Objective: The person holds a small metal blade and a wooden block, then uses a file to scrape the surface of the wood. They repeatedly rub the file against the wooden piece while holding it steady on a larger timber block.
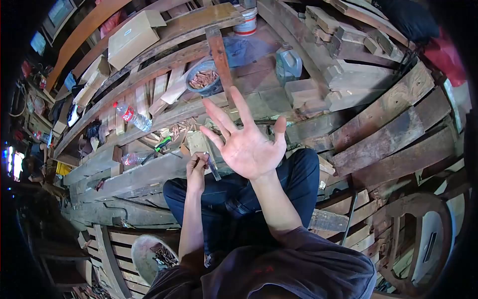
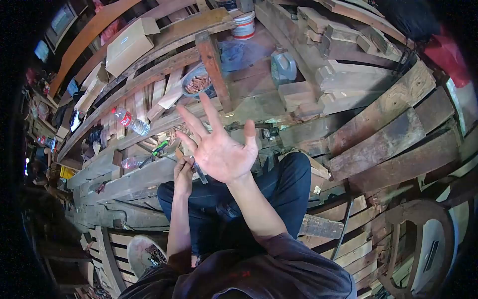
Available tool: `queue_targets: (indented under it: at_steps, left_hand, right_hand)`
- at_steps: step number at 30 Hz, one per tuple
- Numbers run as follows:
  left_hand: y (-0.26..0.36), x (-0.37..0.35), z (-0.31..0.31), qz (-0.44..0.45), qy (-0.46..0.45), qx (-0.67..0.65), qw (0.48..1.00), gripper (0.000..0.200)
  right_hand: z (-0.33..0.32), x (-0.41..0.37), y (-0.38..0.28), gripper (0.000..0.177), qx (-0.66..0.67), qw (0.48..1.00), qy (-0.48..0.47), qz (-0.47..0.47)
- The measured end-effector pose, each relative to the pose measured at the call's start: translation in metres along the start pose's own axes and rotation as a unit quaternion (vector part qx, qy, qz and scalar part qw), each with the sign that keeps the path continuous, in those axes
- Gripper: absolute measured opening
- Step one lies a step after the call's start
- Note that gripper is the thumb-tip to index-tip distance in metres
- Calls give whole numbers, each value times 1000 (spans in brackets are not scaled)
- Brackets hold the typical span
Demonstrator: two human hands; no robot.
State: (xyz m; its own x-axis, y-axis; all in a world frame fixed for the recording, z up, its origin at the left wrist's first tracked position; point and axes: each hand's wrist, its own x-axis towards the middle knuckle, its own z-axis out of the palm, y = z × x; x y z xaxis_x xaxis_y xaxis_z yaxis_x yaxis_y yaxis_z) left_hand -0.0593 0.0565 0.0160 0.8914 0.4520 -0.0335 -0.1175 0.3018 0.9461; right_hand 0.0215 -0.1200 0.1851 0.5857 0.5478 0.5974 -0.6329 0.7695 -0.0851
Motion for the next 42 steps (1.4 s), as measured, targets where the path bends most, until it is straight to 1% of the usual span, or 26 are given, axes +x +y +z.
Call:
queue_targets:
  at_steps: [7,8,9,10,11,12,13,14,15,16,17,18,19,21,23,25,27,28,30,31,32,33,35,36,39,42]
  left_hand:
    - [-1,6,22,-12,-4,-18,1000,9]
    - [0,4,29,-20,8,-25,999,9]
    - [-5,8,28,-14,-17,-22,1000,7]
    - [-7,10,35,-9,-4,-3,1000,6]
    - [-18,15,26,-44,-18,-3,999,6]
    - [-16,14,35,-62,-24,-29,997,9]
    - [-30,19,36,-97,12,-64,993,18]
    - [-23,21,46,-92,-35,-43,994,30]
    - [-35,29,36,-130,-28,-66,989,29]
    - [-36,30,49,-97,-37,-41,994,34]
    - [-30,27,64,-107,-46,-46,992,32]
    - [-33,28,71,-84,-74,-41,993,31]
    - [-35,29,83,-90,-75,-31,993,31]
    - [-46,38,81,-120,-129,-57,983,35]
    - [-59,45,93,-127,-153,-57,978,40]
    - [-67,48,97,-124,-157,-45,979,44]
    - [-73,50,103,-110,-151,-23,982,48]
    - [-74,51,106,-122,-159,-21,979,50]
    - [-74,50,118,-124,-164,-17,978,48]
    - [-67,42,127,-125,-165,-15,978,47]
    - [-61,32,138,-101,-152,-4,983,42]
    - [-65,36,141,-108,-177,-7,978,40]
    - [-73,46,139,-120,-223,-13,967,37]
    - [-69,39,149,-122,-201,-13,972,36]
    - [-68,38,162,-133,-225,-23,965,36]
    - [-67,33,169,-114,-214,10,970,38]
  right_hand:
    - [19,-12,-18,96,-76,996,-13,-34]
    - [23,-15,-21,94,-73,997,-10,-36]
    - [24,-18,-28,91,-109,993,-10,-43]
    - [28,-23,-39,91,-136,990,0,-47]
    - [33,-32,-47,91,-163,985,15,-58]
    - [34,-43,-55,92,-186,978,38,-86]
    - [36,-56,-66,90,-207,972,50,-94]
    - [36,-69,-78,87,-239,963,60,-113]
    - [34,-86,-89,84,-262,953,74,-135]
    - [30,-106,-102,79,-285,942,89,-152]
    - [30,-125,-112,75,-304,933,102,-162]
    - [34,-142,-120,68,-327,917,132,-187]
    - [39,-159,-126,63,-346,901,165,-203]
    - [45,-190,-130,57,-375,876,214,-216]
    - [51,-219,-137,57,-384,861,235,-236]
    - [62,-237,-134,56,-385,850,262,-247]
    - [70,-250,-134,48,-406,828,290,-256]
    - [73,-255,-136,48,-406,827,291,-257]
    - [79,-264,-137,48,-403,824,293,-269]
    - [84,-266,-137,47,-426,808,300,-274]
    - [86,-268,-137,46,-426,809,298,-275]
    - [90,-270,-139,45,-426,810,295,-274]
    - [99,-269,-138,39,-444,796,298,-283]
    - [102,-269,-138,35,-453,789,300,-288]
    - [104,-271,-136,33,-454,778,313,-300]
    - [101,-274,-134,33,-443,772,330,-317]
